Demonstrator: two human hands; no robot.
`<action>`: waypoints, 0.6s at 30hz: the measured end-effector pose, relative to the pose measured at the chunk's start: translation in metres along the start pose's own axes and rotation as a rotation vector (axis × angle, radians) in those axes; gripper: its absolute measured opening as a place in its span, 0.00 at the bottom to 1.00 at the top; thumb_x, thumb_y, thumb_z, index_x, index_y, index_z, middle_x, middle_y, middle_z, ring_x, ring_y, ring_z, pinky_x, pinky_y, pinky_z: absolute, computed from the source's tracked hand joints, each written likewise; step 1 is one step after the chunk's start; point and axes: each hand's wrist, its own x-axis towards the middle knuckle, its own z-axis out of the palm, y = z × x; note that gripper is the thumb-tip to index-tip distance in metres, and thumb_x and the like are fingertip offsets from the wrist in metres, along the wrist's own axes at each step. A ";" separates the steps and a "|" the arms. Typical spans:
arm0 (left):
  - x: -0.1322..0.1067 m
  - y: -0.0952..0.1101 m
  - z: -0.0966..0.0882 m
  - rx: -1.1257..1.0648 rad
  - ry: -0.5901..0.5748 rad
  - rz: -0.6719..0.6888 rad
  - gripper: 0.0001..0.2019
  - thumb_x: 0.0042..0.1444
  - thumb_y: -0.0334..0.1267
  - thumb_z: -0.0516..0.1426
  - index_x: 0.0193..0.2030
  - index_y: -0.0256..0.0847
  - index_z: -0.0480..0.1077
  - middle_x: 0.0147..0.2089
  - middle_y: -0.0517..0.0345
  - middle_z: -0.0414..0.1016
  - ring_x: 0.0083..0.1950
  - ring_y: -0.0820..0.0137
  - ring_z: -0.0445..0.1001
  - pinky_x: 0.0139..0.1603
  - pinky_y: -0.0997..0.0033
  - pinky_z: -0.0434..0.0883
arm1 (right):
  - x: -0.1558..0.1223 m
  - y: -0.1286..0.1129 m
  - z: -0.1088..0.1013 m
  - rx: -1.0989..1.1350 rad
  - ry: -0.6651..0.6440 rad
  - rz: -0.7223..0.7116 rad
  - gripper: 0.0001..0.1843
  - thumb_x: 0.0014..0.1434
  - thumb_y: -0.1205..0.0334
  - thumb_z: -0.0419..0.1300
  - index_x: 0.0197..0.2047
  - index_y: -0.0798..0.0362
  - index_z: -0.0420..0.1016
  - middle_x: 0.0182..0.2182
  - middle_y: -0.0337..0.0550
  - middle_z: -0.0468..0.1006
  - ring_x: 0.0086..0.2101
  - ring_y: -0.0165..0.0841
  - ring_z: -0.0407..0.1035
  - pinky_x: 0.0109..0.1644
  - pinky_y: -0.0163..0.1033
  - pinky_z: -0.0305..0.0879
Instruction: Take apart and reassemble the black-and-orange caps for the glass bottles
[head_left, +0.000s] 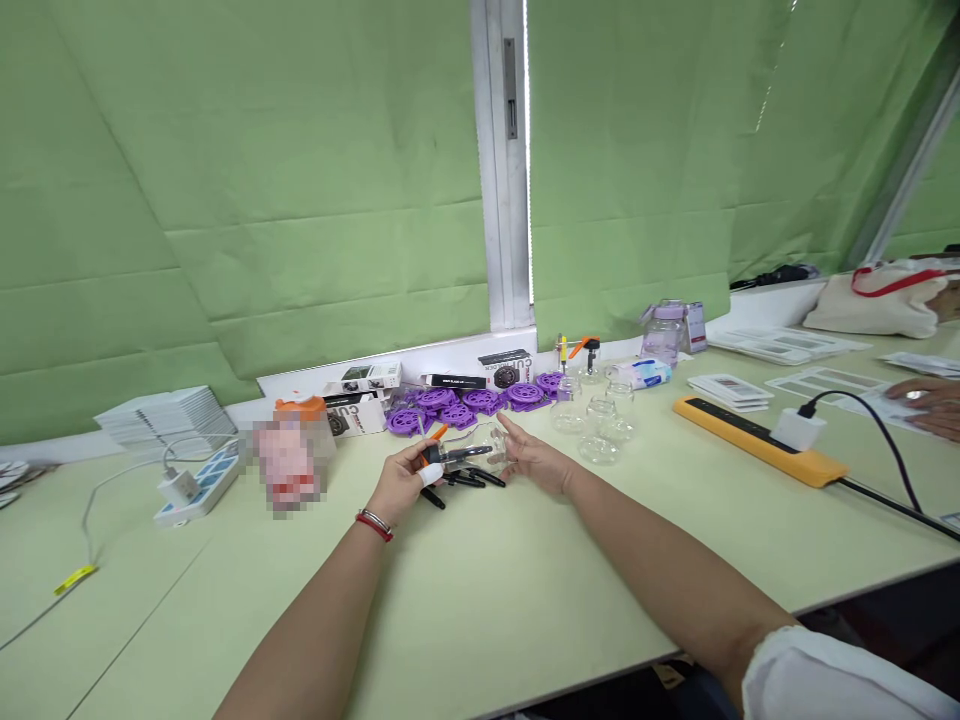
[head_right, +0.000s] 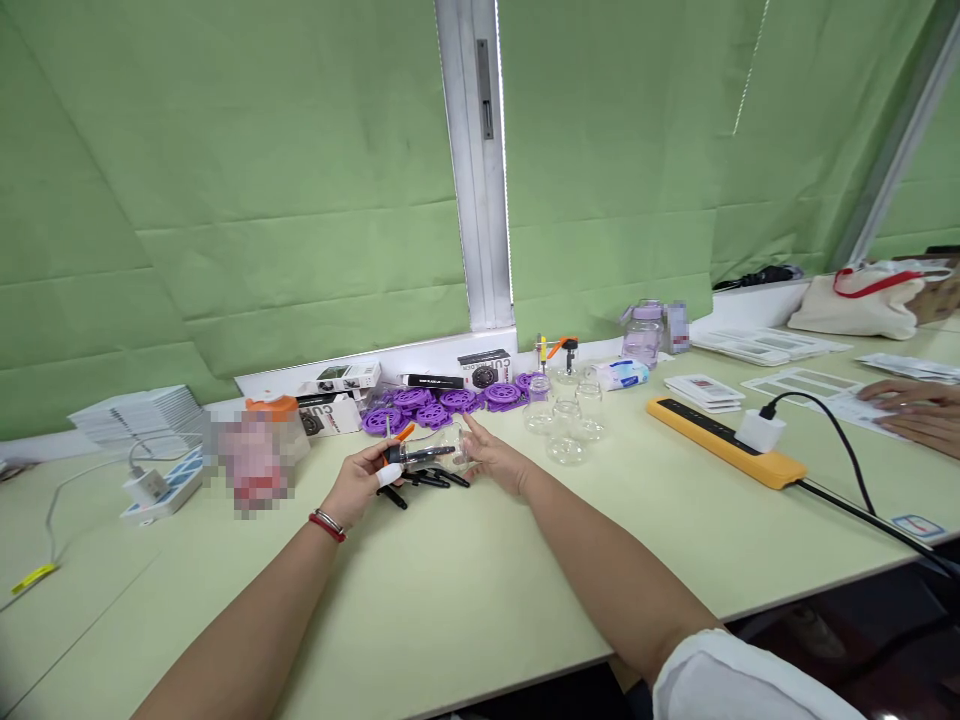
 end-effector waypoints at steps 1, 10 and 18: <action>0.000 0.000 0.000 0.001 0.002 0.000 0.29 0.35 0.40 0.68 0.48 0.37 0.74 0.38 0.56 0.75 0.36 0.67 0.73 0.38 0.61 0.75 | -0.001 -0.001 0.000 -0.004 -0.011 -0.020 0.39 0.52 0.49 0.64 0.64 0.38 0.53 0.59 0.48 0.61 0.40 0.32 0.71 0.37 0.37 0.68; -0.003 0.005 0.005 -0.033 -0.014 -0.014 0.28 0.35 0.39 0.68 0.48 0.36 0.74 0.41 0.53 0.75 0.38 0.65 0.73 0.37 0.61 0.75 | 0.006 0.007 0.001 -0.103 0.083 0.057 0.32 0.59 0.36 0.48 0.58 0.49 0.61 0.30 0.40 0.71 0.21 0.25 0.64 0.23 0.32 0.60; -0.001 0.002 0.001 0.004 0.011 0.000 0.29 0.35 0.41 0.68 0.48 0.37 0.74 0.39 0.54 0.75 0.36 0.66 0.74 0.35 0.62 0.76 | -0.004 -0.003 0.002 -0.124 -0.033 -0.068 0.42 0.53 0.49 0.63 0.67 0.36 0.48 0.62 0.50 0.56 0.41 0.34 0.71 0.35 0.36 0.70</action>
